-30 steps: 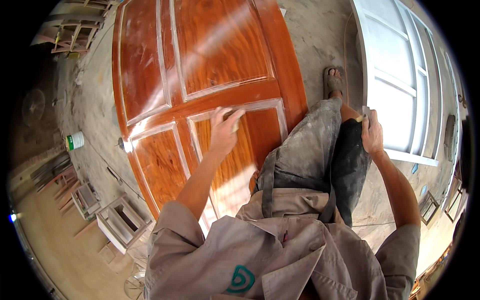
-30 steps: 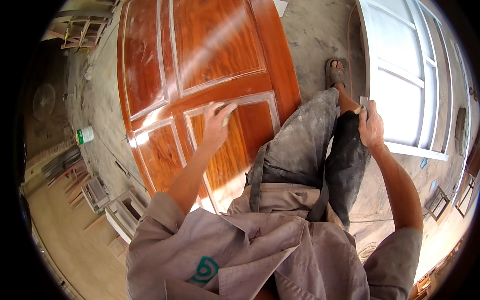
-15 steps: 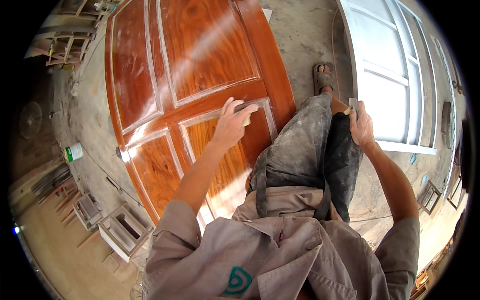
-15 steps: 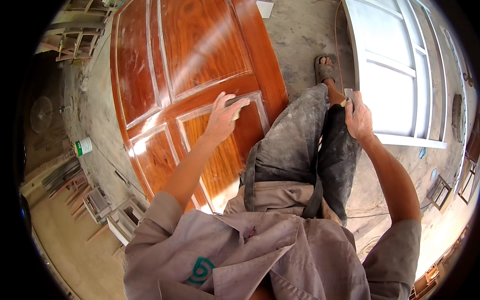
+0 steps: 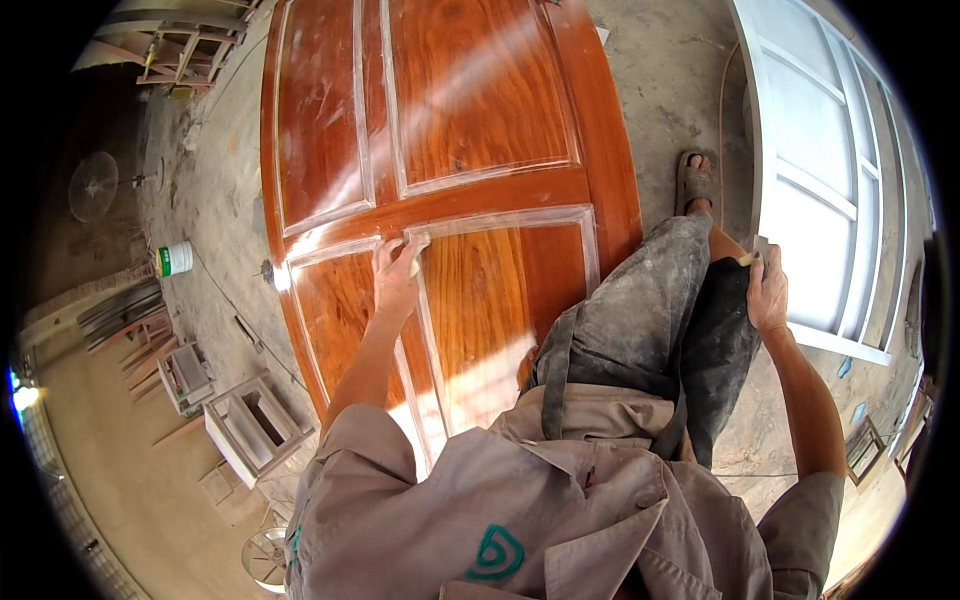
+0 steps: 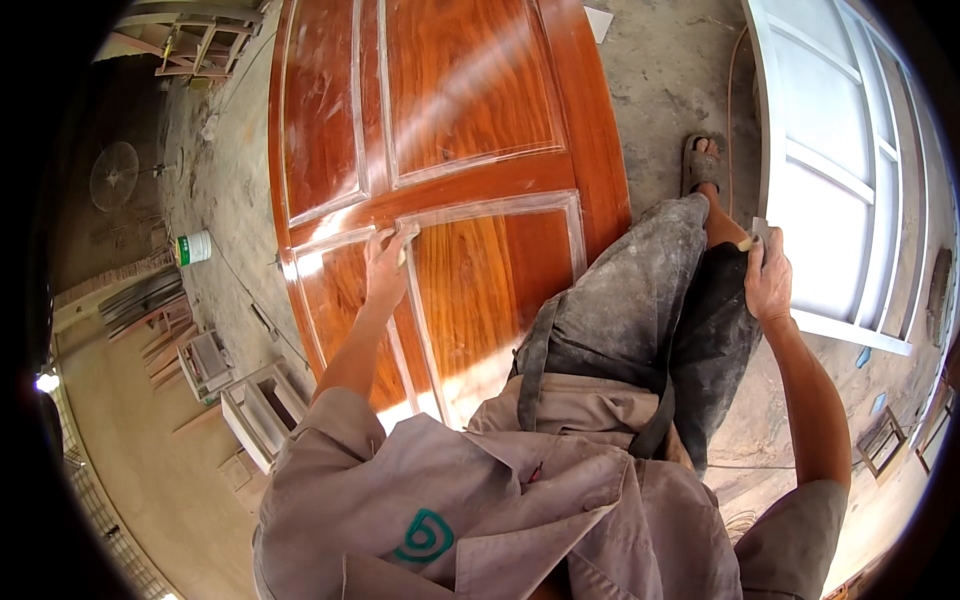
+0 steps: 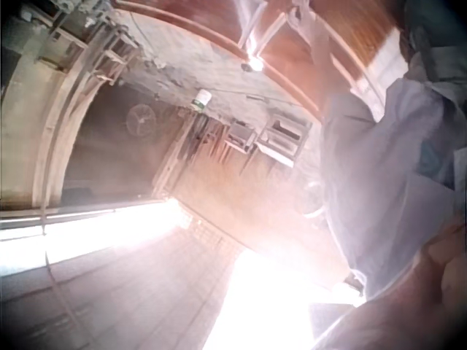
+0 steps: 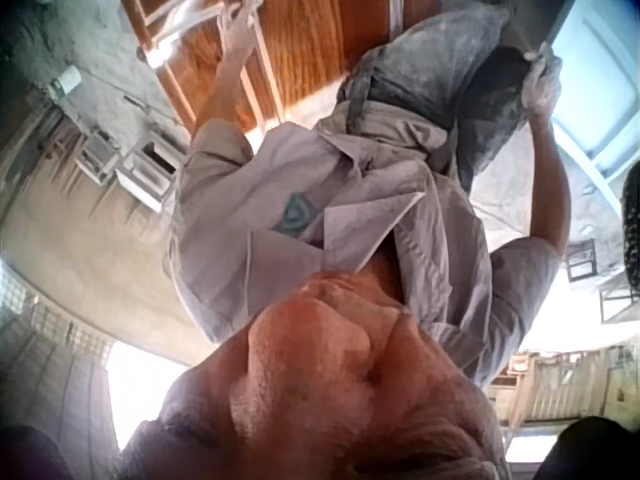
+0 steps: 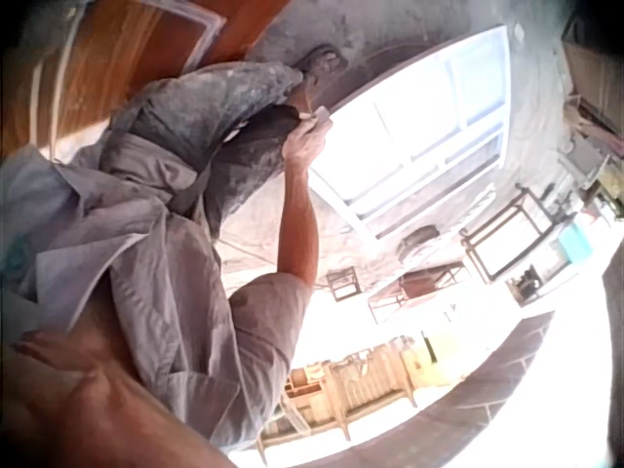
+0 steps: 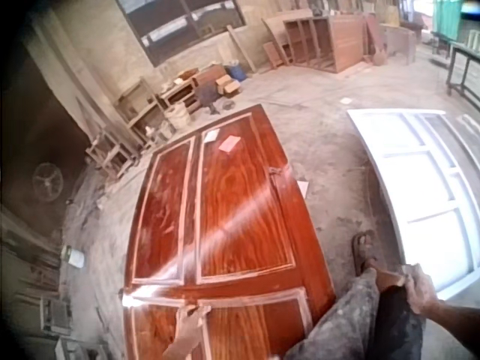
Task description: The person rubs a wooden door with a small yellow sponge, moving methodically across the surface and along the raised panels. The person works on the entire door, covering the flat areas and the edges of the panels.
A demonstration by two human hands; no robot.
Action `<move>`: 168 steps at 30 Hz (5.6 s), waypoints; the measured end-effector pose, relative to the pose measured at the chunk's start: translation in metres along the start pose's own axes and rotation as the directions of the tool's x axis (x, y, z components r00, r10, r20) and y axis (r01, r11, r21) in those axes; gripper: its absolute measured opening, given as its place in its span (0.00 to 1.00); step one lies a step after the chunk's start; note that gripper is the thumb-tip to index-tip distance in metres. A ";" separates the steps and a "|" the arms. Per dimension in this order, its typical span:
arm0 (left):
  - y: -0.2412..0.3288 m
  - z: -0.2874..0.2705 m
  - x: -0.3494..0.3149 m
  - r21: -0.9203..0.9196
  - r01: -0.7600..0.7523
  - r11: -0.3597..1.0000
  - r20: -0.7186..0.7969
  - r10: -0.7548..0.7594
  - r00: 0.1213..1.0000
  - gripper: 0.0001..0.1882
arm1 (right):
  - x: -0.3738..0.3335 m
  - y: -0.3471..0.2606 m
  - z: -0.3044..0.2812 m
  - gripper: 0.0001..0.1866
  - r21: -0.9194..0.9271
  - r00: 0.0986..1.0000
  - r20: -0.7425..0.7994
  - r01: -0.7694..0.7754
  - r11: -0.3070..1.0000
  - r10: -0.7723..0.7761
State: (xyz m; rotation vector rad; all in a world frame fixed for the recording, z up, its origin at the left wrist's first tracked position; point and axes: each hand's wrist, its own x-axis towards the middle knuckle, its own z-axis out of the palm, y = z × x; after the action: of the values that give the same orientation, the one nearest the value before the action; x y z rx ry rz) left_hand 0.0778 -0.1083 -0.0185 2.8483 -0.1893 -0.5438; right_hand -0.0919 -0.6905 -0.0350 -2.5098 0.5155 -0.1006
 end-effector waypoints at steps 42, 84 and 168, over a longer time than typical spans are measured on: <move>-0.056 0.041 0.140 -0.028 0.222 0.975 -0.598 -0.194 0.778 0.31 | 0.112 -0.194 0.101 0.08 0.051 0.834 0.095 0.542 0.839 -0.544; -0.045 0.031 0.135 0.006 0.235 0.972 -0.591 -0.186 0.785 0.33 | 0.149 -0.217 0.127 0.15 -0.155 0.585 0.353 0.806 0.571 -0.730; -0.029 0.015 0.124 -0.071 0.274 0.959 -0.442 -0.276 0.854 0.38 | 0.418 -0.280 0.229 0.18 0.045 0.991 -0.128 -0.035 0.998 0.041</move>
State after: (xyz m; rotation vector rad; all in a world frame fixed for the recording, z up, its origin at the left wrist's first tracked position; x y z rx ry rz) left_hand 0.1891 -0.1041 -0.0829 2.9156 0.3076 0.0818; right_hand 0.4305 -0.5178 -0.0894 -2.4613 0.6067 -0.2586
